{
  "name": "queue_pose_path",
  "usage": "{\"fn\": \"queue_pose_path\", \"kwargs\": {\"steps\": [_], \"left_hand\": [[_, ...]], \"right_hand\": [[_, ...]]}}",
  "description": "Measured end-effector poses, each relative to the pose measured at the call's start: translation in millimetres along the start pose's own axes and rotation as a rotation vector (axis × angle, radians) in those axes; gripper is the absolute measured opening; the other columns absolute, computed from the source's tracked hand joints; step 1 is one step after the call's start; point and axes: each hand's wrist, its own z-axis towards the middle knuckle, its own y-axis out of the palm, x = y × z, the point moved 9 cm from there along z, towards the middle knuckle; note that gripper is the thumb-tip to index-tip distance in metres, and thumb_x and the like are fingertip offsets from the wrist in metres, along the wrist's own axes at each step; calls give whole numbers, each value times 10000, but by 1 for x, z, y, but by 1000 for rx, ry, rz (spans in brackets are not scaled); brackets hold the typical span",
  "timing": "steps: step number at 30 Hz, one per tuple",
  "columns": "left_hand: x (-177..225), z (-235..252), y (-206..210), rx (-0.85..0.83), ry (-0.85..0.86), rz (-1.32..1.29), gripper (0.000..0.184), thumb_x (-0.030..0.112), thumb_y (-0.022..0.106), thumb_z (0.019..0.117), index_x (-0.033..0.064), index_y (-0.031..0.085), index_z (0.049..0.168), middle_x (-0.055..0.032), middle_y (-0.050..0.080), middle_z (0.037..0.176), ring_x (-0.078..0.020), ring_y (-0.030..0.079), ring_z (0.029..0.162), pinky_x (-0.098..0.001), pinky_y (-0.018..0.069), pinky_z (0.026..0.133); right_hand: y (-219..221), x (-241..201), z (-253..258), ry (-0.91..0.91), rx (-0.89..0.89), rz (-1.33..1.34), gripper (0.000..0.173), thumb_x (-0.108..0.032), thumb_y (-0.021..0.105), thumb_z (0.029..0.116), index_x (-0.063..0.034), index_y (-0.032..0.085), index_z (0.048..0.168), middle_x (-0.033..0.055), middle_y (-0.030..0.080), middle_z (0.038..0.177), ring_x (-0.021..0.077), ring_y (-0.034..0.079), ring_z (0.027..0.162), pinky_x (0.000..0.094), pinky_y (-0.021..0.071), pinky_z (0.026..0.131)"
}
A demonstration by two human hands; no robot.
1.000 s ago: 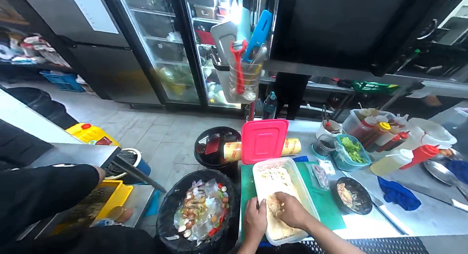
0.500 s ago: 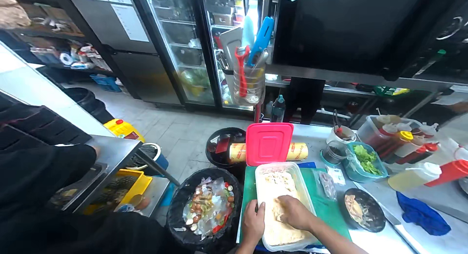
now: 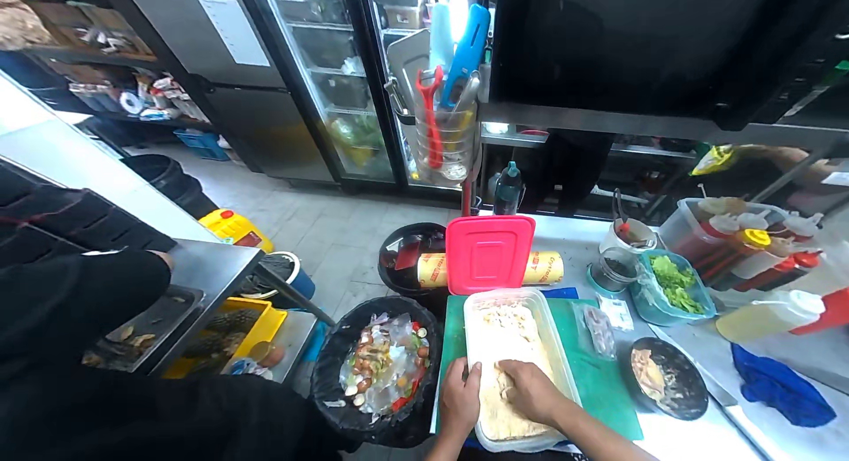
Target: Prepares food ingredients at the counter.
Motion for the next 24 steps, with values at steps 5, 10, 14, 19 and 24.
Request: {"fn": "queue_pose_path", "kwargs": {"steps": [5,10,14,19,24], "left_hand": [[0,2,1,-15,18,-25,370,503,580,990,181,730,1093,16,705,1020,-105,686,951,-388,601,870],[0,2,1,-20,12,-22,362,493,583,988,178,732,1086,13,703,1025,-106,686,940,-387,603,859],[0,3,1,-25,11,-16,368,501,582,987,179,728,1088,14,700,1029,-108,685,941,-386,602,854],[-1,3,1,-18,22,-21,369,516,585,980,186,724,1070,29,695,1005,-93,680,916,-368,604,837],[0,2,1,-15,9,-25,370,510,587,979,181,725,1075,20,695,1010,-99,679,920,-372,599,842]], "right_hand": [[3,-16,-1,-61,-36,30,490,-326,717,870,-186,673,1338,40,717,1255,210,666,1187,485,529,1047],[9,-12,1,-30,-43,84,432,-282,725,868,-158,711,1282,102,693,1204,251,651,1147,478,538,1007],[24,-16,4,-94,-100,-19,409,-205,681,887,-188,710,1295,96,679,1288,262,632,1223,496,518,1054],[9,-10,4,-63,9,-178,257,-170,650,878,-182,738,1119,63,729,1112,269,683,1083,519,567,928],[-1,-5,0,11,-20,-163,340,-309,698,870,-139,708,1165,102,698,1149,294,665,1118,530,568,930]]}}
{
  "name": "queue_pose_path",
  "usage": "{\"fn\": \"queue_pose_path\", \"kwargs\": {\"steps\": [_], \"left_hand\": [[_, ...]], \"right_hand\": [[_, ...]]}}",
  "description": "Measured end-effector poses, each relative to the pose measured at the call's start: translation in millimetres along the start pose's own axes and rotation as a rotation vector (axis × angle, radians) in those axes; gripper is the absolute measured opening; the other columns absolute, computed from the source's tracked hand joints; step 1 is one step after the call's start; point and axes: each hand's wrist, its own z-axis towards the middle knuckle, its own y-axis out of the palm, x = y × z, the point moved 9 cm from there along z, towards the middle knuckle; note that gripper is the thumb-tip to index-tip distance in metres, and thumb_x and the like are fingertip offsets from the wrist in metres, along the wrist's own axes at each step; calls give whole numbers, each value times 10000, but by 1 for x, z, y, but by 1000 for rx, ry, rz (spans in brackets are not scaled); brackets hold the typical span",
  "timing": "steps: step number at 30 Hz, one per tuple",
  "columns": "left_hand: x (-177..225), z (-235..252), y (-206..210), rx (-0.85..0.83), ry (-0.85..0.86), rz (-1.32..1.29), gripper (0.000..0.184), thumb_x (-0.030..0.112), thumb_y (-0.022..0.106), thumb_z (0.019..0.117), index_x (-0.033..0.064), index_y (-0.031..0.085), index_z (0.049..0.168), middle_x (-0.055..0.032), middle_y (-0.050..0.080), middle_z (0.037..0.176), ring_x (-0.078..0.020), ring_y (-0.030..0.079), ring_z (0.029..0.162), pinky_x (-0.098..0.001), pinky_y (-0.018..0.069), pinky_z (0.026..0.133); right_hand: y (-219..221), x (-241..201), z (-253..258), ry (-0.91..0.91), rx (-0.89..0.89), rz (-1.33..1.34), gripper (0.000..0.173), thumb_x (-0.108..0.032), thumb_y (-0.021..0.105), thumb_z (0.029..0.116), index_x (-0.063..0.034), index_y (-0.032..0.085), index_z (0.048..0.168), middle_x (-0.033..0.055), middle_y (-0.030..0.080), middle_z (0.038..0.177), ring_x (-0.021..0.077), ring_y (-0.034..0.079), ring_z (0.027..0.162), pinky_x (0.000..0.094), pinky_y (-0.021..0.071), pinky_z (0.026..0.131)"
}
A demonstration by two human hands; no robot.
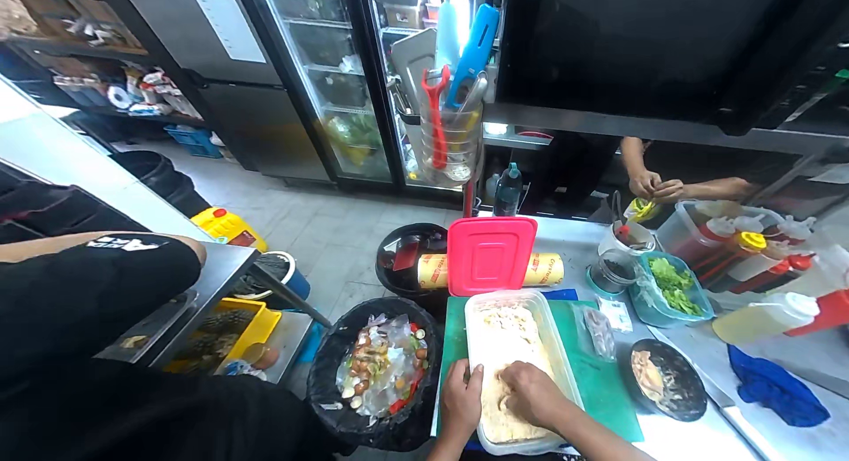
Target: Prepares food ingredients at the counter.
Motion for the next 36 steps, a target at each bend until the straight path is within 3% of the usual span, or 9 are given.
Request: {"fn": "queue_pose_path", "kwargs": {"steps": [4,8,11,15,21,24,29,32,36], "left_hand": [[0,0,0,-4,-12,-4,369,515,590,978,191,728,1089,28,695,1021,-95,680,925,-366,601,844],[0,-1,0,-4,-18,-14,351,495,598,976,184,725,1079,24,691,1006,-97,678,903,-364,602,824],[1,0,-1,-11,-18,-13,362,488,596,980,167,725,1086,3,696,1015,-119,686,926,-391,604,847],[3,-1,-1,-30,-25,2,374,484,593,986,160,729,1115,-13,708,1043,-139,691,970,-420,599,882],[-1,-1,0,-14,-23,-14,354,461,612,981,152,726,1114,-14,709,1030,-135,696,927,-411,608,852],[-1,0,1,-25,-12,-27,349,448,614,981,145,720,1117,-22,704,1026,-139,690,916,-405,606,838],[4,-2,1,-13,14,-45,320,405,626,986,123,722,1102,-32,704,1010,-137,689,910,-396,605,839],[4,-5,-1,0,26,-51,309,368,632,991,94,720,1103,-60,708,991,-165,697,902,-419,610,836],[8,-6,3,-19,73,-57,304,277,638,994,1,695,1108,-146,704,955,-229,701,869,-464,604,819]], "right_hand": [[3,1,2,-27,-50,-26,380,-229,687,867,-161,701,1241,102,690,1224,303,660,1153,551,567,943],[18,-9,3,-87,-117,-135,181,-116,653,883,-98,710,1054,140,708,1077,347,693,1029,585,582,832],[18,-18,3,-76,-175,-196,136,-135,668,879,-83,697,1001,157,705,1028,366,692,994,603,574,801],[6,-17,13,-28,-149,-140,276,-266,705,848,-95,696,1064,171,699,1044,379,689,1005,615,573,796],[-51,-9,56,63,144,90,341,-358,608,901,-156,699,1160,85,721,1065,271,698,1039,533,576,887],[-48,-8,70,59,135,140,369,-310,606,951,-140,678,1271,95,693,1243,265,649,1199,516,536,1023],[-35,1,42,87,161,219,380,-254,600,948,-162,679,1307,65,696,1268,230,650,1209,489,531,1043],[-24,2,16,3,144,295,342,-282,622,958,-151,700,1264,71,721,1189,227,680,1139,486,550,1006],[-46,23,-24,5,262,642,214,-267,681,951,-135,744,1108,44,746,953,174,716,850,445,607,815]]}}
